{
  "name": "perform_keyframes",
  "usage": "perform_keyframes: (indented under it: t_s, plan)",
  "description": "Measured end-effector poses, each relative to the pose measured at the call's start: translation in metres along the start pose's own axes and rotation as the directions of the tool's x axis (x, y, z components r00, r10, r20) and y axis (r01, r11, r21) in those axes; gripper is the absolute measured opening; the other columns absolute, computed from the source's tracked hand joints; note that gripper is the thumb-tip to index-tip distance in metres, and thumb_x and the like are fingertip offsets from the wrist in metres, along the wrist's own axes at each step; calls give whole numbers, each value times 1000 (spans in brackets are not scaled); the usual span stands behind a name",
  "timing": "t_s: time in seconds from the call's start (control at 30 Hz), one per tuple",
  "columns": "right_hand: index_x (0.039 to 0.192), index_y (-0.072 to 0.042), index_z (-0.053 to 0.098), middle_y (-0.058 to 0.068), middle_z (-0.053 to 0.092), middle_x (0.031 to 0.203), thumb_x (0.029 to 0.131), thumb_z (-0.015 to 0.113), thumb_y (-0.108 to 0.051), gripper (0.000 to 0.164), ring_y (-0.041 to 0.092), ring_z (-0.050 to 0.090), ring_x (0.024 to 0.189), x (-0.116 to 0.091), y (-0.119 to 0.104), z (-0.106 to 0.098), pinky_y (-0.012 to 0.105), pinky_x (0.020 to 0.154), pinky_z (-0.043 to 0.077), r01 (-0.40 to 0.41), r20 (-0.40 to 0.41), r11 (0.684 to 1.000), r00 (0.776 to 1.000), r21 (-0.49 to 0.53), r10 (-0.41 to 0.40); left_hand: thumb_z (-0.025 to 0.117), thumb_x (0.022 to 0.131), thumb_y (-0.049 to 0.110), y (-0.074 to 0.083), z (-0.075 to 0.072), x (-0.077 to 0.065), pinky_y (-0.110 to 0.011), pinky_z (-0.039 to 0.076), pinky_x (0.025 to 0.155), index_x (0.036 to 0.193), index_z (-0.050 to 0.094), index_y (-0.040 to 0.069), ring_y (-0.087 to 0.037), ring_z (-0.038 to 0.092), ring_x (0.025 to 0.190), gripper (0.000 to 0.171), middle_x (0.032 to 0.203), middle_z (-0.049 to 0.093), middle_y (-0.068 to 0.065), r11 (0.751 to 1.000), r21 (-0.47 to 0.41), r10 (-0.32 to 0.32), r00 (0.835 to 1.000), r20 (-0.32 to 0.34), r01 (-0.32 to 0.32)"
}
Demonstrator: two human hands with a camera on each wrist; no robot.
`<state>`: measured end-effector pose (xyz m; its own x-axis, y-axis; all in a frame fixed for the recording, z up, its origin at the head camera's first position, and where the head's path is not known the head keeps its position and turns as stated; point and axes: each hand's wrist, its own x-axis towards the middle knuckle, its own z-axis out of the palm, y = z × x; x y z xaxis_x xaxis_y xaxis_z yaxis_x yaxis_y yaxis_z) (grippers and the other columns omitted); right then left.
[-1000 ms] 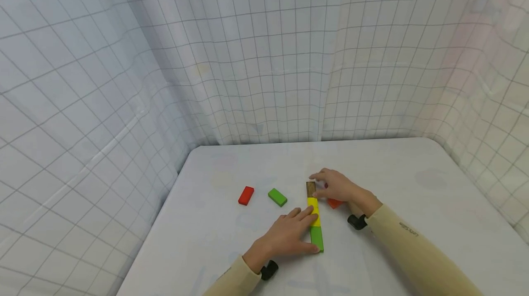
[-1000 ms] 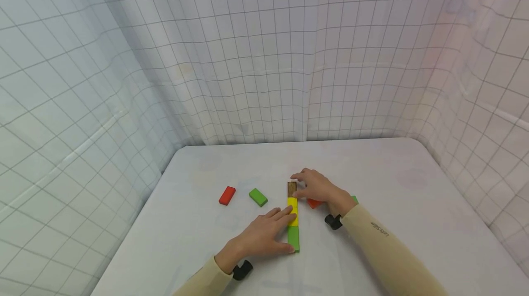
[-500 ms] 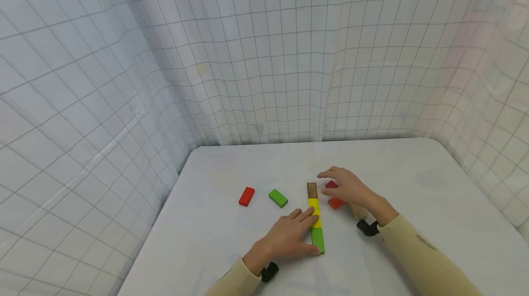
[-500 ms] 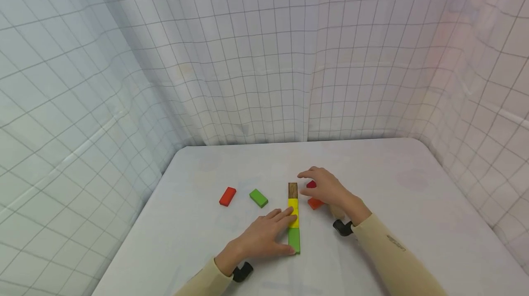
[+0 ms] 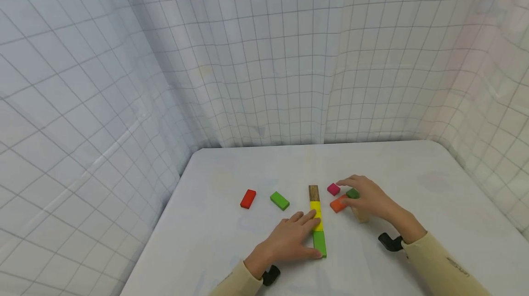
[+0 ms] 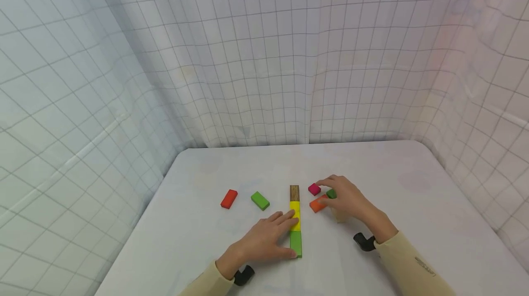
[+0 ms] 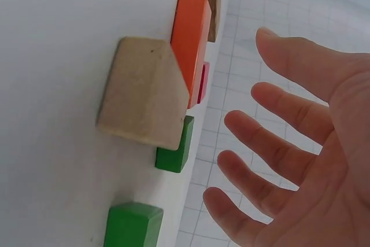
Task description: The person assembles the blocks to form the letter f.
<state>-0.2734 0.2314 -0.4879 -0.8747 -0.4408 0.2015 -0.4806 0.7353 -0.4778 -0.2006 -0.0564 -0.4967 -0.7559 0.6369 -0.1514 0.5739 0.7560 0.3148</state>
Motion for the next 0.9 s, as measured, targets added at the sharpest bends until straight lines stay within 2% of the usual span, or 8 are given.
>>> perform_keyframes:
  t_s: [0.3,0.57,0.7,0.9]
  plan:
    - [127,-13,69,6,64,123,84,83,-30,48,31,56,113,-23,12,-2,56,92,49,5,21,1000,1000,-16,-5,64,88,66,-3,1,-1,-53,37,109,157,36,31,-25,29,148,82,165,20,11,1000,6,-7,1000,-10,7]
    - [125,-16,71,1,61,118,78,88,-34,53,22,55,105,-41,17,2,43,83,51,31,33,997,999,-65,-29,64,88,66,1,3,-2,-55,37,109,157,35,32,-25,28,148,82,165,20,12,1000,-2,-16,1000,7,16]
    - [125,-17,71,1,61,116,75,90,-36,57,23,55,103,-41,18,1,44,82,51,29,46,994,999,-104,-25,64,88,66,1,2,-1,-55,37,109,157,35,32,-25,28,148,82,165,20,12,1000,4,-11,1000,-2,11]
    - [128,-16,70,6,62,121,73,91,-34,61,27,55,107,-41,17,-4,48,84,53,-2,105,994,994,-110,14,63,88,67,-1,4,-1,-56,37,109,157,34,32,-25,28,149,82,165,20,12,1000,7,-6,1000,-4,6]
